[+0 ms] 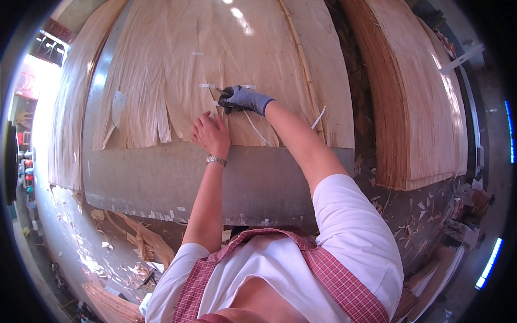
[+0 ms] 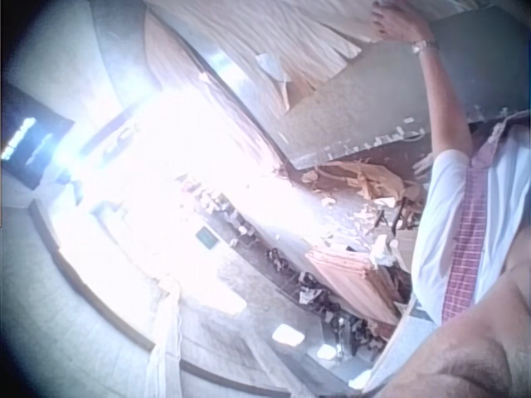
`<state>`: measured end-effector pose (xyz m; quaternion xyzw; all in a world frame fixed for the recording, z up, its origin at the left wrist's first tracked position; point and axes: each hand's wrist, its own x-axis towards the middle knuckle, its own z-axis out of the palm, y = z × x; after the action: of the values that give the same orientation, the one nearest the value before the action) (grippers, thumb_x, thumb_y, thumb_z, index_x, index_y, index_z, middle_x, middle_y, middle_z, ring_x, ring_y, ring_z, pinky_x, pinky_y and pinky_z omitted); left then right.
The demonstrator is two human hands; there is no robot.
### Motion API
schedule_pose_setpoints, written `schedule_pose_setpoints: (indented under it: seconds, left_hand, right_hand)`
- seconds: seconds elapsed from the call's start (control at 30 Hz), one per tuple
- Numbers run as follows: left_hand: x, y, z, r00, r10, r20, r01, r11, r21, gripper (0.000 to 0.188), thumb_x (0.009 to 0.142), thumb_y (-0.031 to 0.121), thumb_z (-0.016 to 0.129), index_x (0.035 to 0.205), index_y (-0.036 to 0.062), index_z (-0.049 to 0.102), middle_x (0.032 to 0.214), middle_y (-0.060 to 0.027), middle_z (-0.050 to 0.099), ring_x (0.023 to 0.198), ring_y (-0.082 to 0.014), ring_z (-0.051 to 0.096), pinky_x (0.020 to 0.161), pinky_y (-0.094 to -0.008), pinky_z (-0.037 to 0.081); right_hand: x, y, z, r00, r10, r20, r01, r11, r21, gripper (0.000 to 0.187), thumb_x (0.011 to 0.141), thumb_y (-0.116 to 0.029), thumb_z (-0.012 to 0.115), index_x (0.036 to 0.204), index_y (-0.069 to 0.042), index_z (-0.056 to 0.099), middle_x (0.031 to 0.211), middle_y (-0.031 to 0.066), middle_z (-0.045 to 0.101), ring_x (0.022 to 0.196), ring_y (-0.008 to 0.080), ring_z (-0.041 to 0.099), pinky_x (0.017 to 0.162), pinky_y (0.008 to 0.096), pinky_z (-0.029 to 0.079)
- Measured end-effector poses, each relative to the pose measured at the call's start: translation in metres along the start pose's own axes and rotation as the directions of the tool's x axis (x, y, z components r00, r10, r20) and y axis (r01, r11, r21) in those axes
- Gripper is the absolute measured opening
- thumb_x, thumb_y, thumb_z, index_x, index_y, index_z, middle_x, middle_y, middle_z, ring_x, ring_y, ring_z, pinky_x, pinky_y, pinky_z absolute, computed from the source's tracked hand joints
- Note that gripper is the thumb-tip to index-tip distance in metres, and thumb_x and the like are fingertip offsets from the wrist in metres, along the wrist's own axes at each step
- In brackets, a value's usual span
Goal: The person measures a sheet of wood veneer using a tape measure and a marker, then cuts it with a utility knife. They use a long wooden stick to lift and position the sheets on a metal workbench.
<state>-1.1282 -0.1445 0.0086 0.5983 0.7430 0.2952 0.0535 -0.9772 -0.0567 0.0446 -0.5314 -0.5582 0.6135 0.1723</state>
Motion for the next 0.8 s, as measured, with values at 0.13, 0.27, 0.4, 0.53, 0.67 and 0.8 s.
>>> schedule_pose_setpoints:
  seconds: [0.13,0.27,0.4,0.53,0.67,0.8]
  left_hand:
    - [0.005,-0.002,0.001,0.999,0.013,0.050,-0.013,1.000,-0.002,0.032,0.087,0.030,0.063,0.115,0.0124,0.061,0.116,-0.0078,0.060,0.111,-0.0284,0.051,0.096,-0.0461,0.033]
    - [0.008,-0.007,-0.004,0.997,-0.006,0.073,0.005,1.000,0.008,0.033,0.087,0.028,0.062,0.116,0.0126,0.061,0.120,-0.0088,0.060,0.110,-0.0289,0.053,0.095,-0.0472,0.035]
    - [-0.003,0.005,-0.008,0.977,0.212,-0.018,-0.212,0.977,0.007,0.039,0.085,0.026,0.062,0.122,0.0114,0.059,0.130,-0.0091,0.057,0.117,-0.0295,0.051,0.099,-0.0480,0.033]
    - [-0.028,0.026,0.004,0.839,0.534,0.102,-0.535,0.845,-0.022,0.050,0.085,0.025,0.063,0.131,0.0107,0.055,0.134,-0.0053,0.055,0.126,-0.0269,0.046,0.105,-0.0462,0.030]
    - [-0.047,0.044,0.013,0.730,0.644,0.226,-0.638,0.762,-0.110,0.046,0.086,0.016,0.055,0.131,0.0071,0.056,0.135,-0.0047,0.055,0.127,-0.0252,0.046,0.107,-0.0449,0.029]
    - [-0.051,0.049,0.018,0.724,0.657,0.209,-0.635,0.754,-0.169,0.045,0.087,0.009,0.050,0.131,0.0051,0.056,0.135,-0.0054,0.055,0.127,-0.0245,0.046,0.107,-0.0438,0.029]
  right_hand:
    - [-0.014,-0.006,-0.004,0.999,-0.016,-0.052,0.021,0.995,0.098,0.031,0.090,-0.034,0.068,0.101,-0.006,0.062,0.080,0.0025,0.069,0.063,0.0069,0.055,0.056,0.0222,0.041]
    - [-0.066,-0.004,-0.046,0.980,-0.024,-0.197,0.049,0.991,0.123,0.028,0.091,-0.035,0.067,0.100,-0.009,0.063,0.076,0.0012,0.068,0.057,0.0050,0.050,0.050,0.0206,0.036]
    - [-0.113,0.023,-0.085,0.976,0.083,-0.201,-0.097,0.993,-0.062,0.024,0.090,-0.034,0.066,0.098,-0.010,0.063,0.074,0.0005,0.068,0.056,0.0049,0.047,0.048,0.0213,0.035]
    - [-0.113,0.047,-0.058,0.977,0.148,-0.155,-0.160,0.984,-0.074,0.027,0.087,-0.033,0.069,0.095,-0.008,0.062,0.075,0.0017,0.068,0.059,0.0078,0.052,0.051,0.0249,0.040]
    - [-0.099,0.066,-0.048,0.960,0.078,-0.267,-0.134,0.971,-0.199,0.026,0.085,-0.030,0.072,0.092,-0.007,0.062,0.075,0.0045,0.069,0.062,0.0098,0.055,0.055,0.0268,0.043]
    - [-0.099,0.069,-0.054,0.974,0.154,-0.164,-0.164,0.985,-0.048,0.034,0.082,-0.032,0.073,0.096,-0.003,0.062,0.088,0.0119,0.072,0.074,0.0191,0.065,0.065,0.0345,0.051]
